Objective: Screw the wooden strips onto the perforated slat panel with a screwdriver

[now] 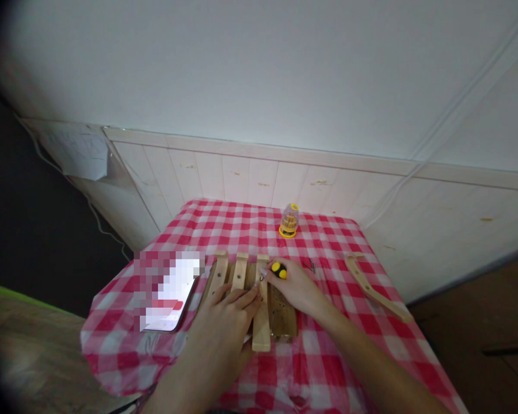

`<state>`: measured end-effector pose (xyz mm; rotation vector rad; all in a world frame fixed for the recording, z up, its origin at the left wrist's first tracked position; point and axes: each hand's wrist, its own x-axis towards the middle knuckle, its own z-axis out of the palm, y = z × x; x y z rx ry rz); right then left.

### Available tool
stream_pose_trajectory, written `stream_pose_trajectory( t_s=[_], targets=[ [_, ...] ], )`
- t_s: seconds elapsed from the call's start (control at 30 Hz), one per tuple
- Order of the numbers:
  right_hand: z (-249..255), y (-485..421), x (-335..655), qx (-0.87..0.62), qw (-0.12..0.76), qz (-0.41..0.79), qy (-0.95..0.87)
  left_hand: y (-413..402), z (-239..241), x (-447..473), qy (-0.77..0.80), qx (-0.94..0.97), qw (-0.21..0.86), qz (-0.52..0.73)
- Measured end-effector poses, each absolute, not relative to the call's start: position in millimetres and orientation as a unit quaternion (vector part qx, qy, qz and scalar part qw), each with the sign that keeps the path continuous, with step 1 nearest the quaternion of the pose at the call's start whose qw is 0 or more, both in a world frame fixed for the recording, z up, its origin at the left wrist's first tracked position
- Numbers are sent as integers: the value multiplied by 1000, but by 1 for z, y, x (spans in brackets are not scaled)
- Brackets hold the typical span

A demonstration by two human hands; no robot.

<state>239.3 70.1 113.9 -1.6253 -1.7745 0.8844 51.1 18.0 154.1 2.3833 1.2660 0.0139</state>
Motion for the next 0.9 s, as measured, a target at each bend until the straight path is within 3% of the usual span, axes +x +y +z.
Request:
stream_pose_trajectory(
  t_s=[0.37,0.9],
  targets=[
    [113,75,238,-573,269,413,-655,18,157,53,458,859,229,-29],
    [109,73,243,-578,267,411,-652,19,150,57,458,860,222,-23]
  ],
)
